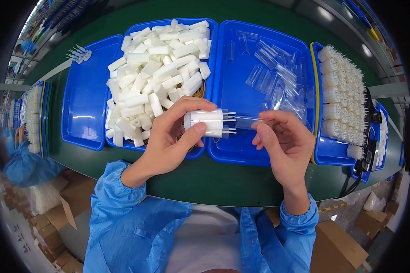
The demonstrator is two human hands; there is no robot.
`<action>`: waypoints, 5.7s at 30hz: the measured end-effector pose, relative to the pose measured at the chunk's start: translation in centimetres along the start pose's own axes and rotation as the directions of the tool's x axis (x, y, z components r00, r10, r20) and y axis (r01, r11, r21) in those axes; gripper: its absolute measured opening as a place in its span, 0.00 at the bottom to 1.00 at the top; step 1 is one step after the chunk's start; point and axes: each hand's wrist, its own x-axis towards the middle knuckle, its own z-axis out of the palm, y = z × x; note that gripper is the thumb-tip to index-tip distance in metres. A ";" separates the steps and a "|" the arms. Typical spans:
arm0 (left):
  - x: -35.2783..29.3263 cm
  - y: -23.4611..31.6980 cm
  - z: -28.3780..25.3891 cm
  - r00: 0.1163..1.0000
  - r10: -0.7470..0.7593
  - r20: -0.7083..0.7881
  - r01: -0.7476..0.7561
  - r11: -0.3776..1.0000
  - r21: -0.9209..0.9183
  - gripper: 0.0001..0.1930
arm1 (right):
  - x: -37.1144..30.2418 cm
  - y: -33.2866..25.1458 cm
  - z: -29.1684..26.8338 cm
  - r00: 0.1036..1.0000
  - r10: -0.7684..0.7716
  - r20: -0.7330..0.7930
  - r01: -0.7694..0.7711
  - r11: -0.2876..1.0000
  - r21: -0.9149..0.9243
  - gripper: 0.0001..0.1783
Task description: The person assembles modular components by fitting white foam cylinders and clear plastic tubes onto the prongs of a plastic base and securing the completed bundle with a rubber band.
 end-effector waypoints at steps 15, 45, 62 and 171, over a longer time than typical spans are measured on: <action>0.3 -0.7 0.0 0.983 0.178 0.045 -0.184 0.946 0.266 0.19 | -0.6 -0.5 0.5 0.997 0.061 0.049 -0.065 0.994 0.092 0.11; -0.1 0.0 0.0 0.974 0.219 0.052 -0.217 0.856 0.470 0.15 | -0.5 0.5 1.0 0.989 0.131 0.062 -0.140 0.977 0.159 0.10; 0.0 0.2 -0.2 0.969 0.235 0.080 -0.243 0.835 0.493 0.16 | -1.0 0.4 0.8 0.995 -0.009 0.097 0.005 0.999 0.036 0.12; -0.4 0.6 -0.2 0.948 -0.290 0.130 0.318 0.847 -0.426 0.25 | 0.0 -0.2 5.1 0.892 -0.433 0.128 0.432 0.739 -0.517 0.44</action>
